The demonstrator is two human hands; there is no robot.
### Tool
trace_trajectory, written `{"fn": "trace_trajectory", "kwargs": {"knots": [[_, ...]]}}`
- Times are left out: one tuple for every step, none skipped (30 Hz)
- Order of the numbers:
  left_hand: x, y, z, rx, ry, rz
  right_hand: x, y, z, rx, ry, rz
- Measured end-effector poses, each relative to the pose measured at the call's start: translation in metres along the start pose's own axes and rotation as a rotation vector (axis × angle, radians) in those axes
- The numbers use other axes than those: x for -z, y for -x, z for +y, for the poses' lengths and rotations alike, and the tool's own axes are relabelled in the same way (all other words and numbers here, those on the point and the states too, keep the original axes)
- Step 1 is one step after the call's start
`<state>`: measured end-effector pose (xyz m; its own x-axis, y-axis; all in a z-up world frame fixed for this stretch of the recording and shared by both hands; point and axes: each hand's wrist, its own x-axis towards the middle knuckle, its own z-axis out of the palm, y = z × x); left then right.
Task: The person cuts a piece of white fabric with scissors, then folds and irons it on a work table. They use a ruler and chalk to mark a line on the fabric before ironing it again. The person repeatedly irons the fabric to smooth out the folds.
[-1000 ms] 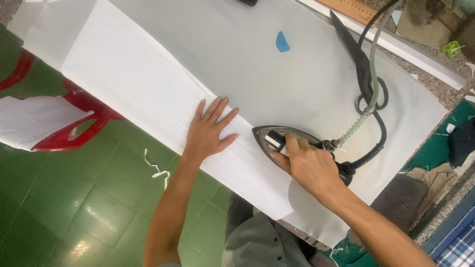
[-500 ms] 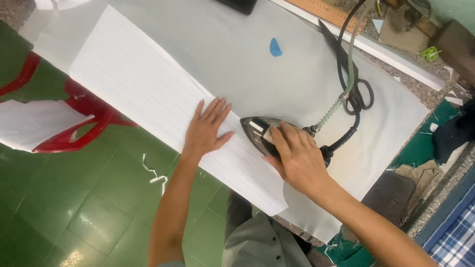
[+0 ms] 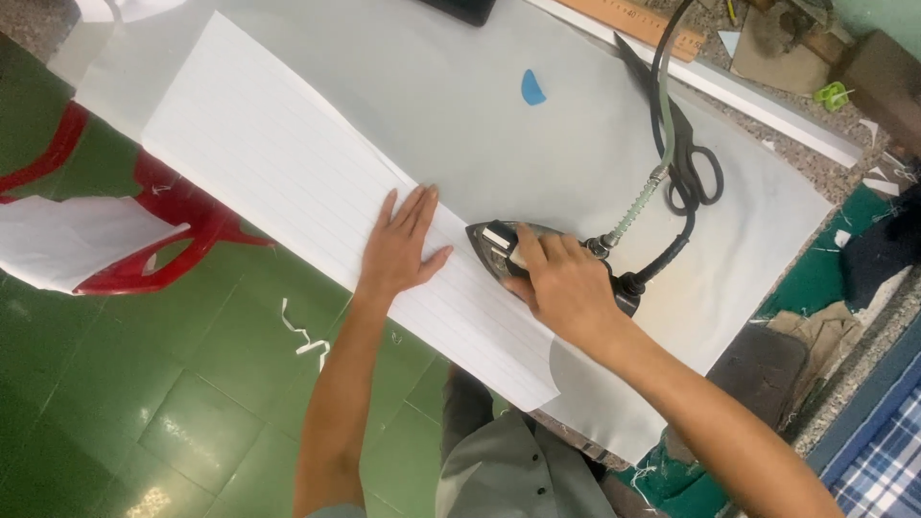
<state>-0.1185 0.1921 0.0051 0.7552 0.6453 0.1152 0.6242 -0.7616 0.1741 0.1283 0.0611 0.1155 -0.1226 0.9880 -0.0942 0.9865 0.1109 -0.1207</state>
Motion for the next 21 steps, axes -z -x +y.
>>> {"fn": "trace_trajectory", "kwargs": {"knots": [[0.006,-0.001,0.002,-0.005,-0.001,-0.003,0.002,-0.005,0.000,-0.005,-0.003,0.001],[0.011,-0.002,0.004,0.003,-0.019,-0.076,0.003,-0.010,0.000,-0.064,-0.079,-0.112],[0.016,-0.004,0.006,0.011,-0.037,-0.149,0.005,-0.015,0.000,-0.123,-0.155,-0.225],[0.014,-0.004,0.004,0.007,-0.038,-0.152,0.008,-0.015,0.000,-0.126,-0.158,-0.225],[0.010,-0.003,0.003,-0.012,-0.054,-0.121,0.010,-0.015,0.000,-0.119,-0.122,-0.228],[0.007,-0.003,0.002,-0.031,-0.070,-0.089,0.013,-0.015,0.001,-0.112,-0.085,-0.231],[0.006,-0.002,0.002,-0.036,-0.070,-0.091,0.011,-0.008,0.005,-0.117,-0.087,-0.231],[0.005,-0.002,0.002,-0.030,-0.069,-0.067,0.010,-0.001,0.009,-0.110,-0.069,-0.234],[0.004,-0.002,0.002,-0.025,-0.067,-0.042,0.009,0.005,0.013,-0.103,-0.049,-0.238],[0.002,-0.002,0.000,-0.030,-0.065,-0.044,0.014,0.013,0.017,-0.108,-0.050,-0.238],[0.000,-0.001,0.000,-0.037,-0.065,-0.014,0.019,0.022,0.021,-0.097,-0.032,-0.265],[-0.003,-0.001,0.000,-0.044,-0.064,0.016,0.023,0.031,0.026,-0.086,-0.015,-0.291],[-0.003,-0.001,0.000,-0.049,-0.062,0.014,0.030,0.038,0.029,-0.092,-0.016,-0.293],[-0.004,-0.001,0.001,-0.050,-0.073,0.031,0.036,0.045,0.032,-0.099,-0.012,-0.321],[-0.004,-0.001,0.001,-0.050,-0.084,0.047,0.042,0.051,0.035,-0.106,-0.008,-0.350],[-0.004,-0.001,0.001,-0.054,-0.081,0.044,0.042,0.061,0.039,-0.111,-0.011,-0.352],[-0.004,-0.001,0.001,-0.054,-0.093,0.041,0.041,0.070,0.043,-0.122,-0.011,-0.328],[-0.004,-0.001,0.000,-0.055,-0.106,0.038,0.040,0.079,0.046,-0.133,-0.011,-0.303],[-0.004,-0.002,0.001,-0.057,-0.104,0.036,0.039,0.086,0.049,-0.136,-0.012,-0.304],[-0.004,-0.002,0.001,-0.061,-0.108,0.047,0.038,0.092,0.051,-0.148,-0.020,-0.318],[-0.004,-0.002,0.000,-0.063,-0.113,0.057,0.037,0.098,0.053,-0.159,-0.029,-0.332]]}}
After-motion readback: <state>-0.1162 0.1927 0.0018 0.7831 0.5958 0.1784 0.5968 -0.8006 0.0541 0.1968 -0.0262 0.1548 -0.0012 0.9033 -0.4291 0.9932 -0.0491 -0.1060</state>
